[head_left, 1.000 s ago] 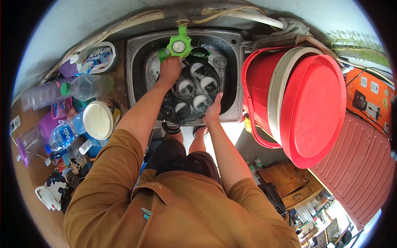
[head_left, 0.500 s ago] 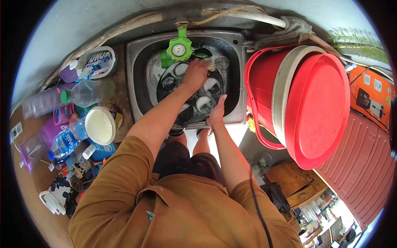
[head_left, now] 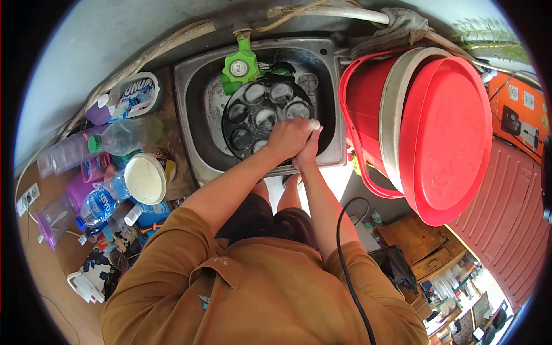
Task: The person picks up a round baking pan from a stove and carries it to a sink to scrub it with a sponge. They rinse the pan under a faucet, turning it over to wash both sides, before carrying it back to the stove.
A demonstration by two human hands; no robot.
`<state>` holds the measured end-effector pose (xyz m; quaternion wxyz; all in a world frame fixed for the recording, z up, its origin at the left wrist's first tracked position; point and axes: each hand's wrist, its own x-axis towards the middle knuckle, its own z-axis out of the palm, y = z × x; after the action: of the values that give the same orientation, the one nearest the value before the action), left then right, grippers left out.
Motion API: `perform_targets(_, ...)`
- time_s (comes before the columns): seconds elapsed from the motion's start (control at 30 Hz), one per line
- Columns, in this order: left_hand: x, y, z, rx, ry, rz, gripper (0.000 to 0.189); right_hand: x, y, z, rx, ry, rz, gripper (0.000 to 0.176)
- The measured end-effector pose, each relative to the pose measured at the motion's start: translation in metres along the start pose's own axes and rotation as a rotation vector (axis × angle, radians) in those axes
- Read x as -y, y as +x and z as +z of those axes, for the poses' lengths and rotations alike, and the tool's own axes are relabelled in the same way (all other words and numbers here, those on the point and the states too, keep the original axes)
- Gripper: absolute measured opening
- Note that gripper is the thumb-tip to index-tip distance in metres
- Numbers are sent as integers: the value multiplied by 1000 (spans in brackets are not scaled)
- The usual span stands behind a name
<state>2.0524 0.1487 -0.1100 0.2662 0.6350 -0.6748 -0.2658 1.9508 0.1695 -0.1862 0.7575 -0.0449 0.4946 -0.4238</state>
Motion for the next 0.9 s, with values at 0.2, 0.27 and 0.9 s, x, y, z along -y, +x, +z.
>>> perform_targets(0.2,34,-41,-33,368,152,253,9,-6,18,-16,15,64,129,85)
perform_targets(0.27,45,-28,-50,420,260,278,11,-9,20,-17,9,-75,60,85)
perform_targets(0.9,121,34,-20,5,320,-203,13,-3,5,-7,-181,-204,-38,84)
